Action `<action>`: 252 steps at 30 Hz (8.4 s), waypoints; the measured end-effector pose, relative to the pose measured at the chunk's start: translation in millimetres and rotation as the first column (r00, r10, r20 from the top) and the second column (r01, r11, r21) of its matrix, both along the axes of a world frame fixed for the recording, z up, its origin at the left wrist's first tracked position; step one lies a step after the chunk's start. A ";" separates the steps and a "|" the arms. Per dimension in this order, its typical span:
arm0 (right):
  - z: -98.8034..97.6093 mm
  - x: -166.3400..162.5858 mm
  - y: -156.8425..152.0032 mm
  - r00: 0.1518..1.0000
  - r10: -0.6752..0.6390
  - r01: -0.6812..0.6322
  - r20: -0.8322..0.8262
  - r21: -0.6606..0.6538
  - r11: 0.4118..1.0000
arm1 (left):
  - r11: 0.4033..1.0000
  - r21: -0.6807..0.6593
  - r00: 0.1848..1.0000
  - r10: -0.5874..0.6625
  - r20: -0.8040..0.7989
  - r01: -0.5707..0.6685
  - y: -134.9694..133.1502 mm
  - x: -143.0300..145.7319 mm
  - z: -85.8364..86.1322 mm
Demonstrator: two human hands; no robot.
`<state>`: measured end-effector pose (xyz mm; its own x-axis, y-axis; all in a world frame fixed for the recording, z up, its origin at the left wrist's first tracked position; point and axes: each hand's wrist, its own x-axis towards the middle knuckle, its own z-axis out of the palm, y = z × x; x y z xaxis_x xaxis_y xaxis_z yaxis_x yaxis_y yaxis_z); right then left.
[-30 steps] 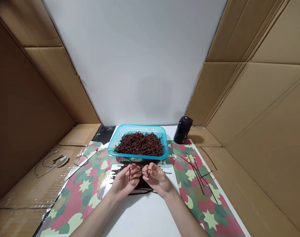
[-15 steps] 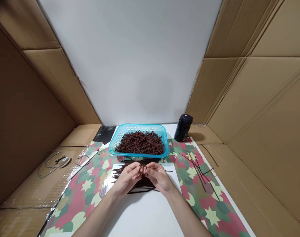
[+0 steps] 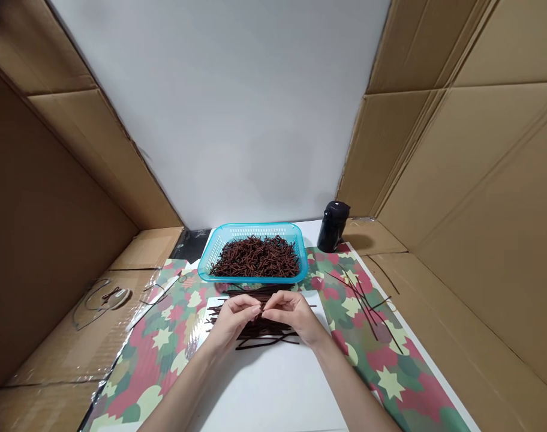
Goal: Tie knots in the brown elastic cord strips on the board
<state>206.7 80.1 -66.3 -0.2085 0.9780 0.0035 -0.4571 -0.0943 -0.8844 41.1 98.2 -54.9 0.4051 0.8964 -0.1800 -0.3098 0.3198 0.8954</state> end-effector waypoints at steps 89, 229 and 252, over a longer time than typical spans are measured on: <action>6.5 -15.8 -8.4 0.986 0.147 -0.157 0.077 0.136 0.978 | 0.877 0.299 0.860 -0.211 -0.465 0.377 3.5 -19.9 21.5; -15.1 -27.4 -0.6 1.000 -0.008 0.008 -0.011 -0.001 1.000 | 0.976 -0.067 0.978 -0.209 -0.008 0.209 7.5 -5.1 5.4; -4.7 -3.0 1.3 0.787 -0.252 0.095 0.563 0.293 0.951 | 0.899 0.308 0.908 0.378 -0.180 -0.313 31.7 -36.1 4.3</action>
<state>203.7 81.4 -71.0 -0.0731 0.9823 0.1723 0.1704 0.1825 -0.9683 5.0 129.8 -50.5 0.0376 0.9987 0.0347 -0.1324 -0.0294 0.9908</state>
